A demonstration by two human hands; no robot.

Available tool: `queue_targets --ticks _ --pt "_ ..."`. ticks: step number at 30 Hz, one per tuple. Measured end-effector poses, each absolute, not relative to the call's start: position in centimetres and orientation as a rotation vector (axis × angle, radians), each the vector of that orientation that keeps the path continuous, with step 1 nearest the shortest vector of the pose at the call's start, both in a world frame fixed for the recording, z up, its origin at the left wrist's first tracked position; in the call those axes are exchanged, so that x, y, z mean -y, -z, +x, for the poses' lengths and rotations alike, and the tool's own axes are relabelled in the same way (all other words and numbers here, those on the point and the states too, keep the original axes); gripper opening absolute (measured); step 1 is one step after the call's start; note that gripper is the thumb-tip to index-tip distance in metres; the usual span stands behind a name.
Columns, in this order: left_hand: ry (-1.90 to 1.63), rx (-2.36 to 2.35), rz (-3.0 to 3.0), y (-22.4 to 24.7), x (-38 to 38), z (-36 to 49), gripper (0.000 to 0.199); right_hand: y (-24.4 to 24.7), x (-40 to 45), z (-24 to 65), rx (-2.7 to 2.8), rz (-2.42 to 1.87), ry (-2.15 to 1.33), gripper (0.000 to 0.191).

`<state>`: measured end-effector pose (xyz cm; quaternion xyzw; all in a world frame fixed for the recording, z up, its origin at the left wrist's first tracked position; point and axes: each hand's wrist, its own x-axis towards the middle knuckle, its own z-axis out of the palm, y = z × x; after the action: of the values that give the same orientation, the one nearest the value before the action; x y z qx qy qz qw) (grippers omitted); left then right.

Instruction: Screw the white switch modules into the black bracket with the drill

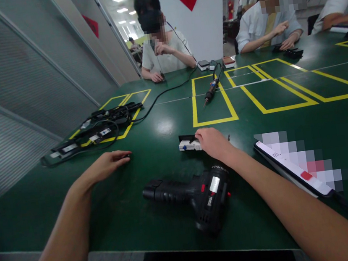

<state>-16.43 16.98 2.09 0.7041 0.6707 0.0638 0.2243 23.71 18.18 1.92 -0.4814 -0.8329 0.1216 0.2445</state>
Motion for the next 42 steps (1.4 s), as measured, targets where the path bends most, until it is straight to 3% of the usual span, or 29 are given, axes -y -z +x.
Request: queue_targets --ticks 7,15,21,23,32,35,42 --pt "-0.028 -2.085 1.874 -2.6 -15.8 -18.9 0.033 -1.8 -18.3 23.7 2.268 -1.321 -0.363 0.031" --pt "0.196 -2.124 1.824 -3.4 -14.6 -20.7 0.032 -1.7 -18.1 23.8 2.288 -1.314 -0.317 0.03" --pt "0.051 -2.167 2.021 -4.5 -14.5 -18.3 0.041 -2.1 -17.8 23.6 2.29 -1.284 -0.255 0.031" --pt "-0.072 -2.085 2.171 -5.1 -14.8 -15.0 0.053 -2.5 -17.4 23.5 2.25 -1.252 -0.187 0.032" --pt "-0.329 -1.133 2.656 -4.6 -18.4 3.7 0.065 -3.1 -16.8 23.9 2.49 -1.054 -0.031 0.034" --pt "-0.349 -1.041 2.642 -4.0 -19.7 5.2 0.066 -3.0 -17.0 24.0 2.501 -1.092 0.039 0.023" --pt "-0.427 -0.995 2.459 -3.2 -20.5 3.7 0.066 -2.9 -17.1 23.5 2.424 -1.065 0.032 0.022"
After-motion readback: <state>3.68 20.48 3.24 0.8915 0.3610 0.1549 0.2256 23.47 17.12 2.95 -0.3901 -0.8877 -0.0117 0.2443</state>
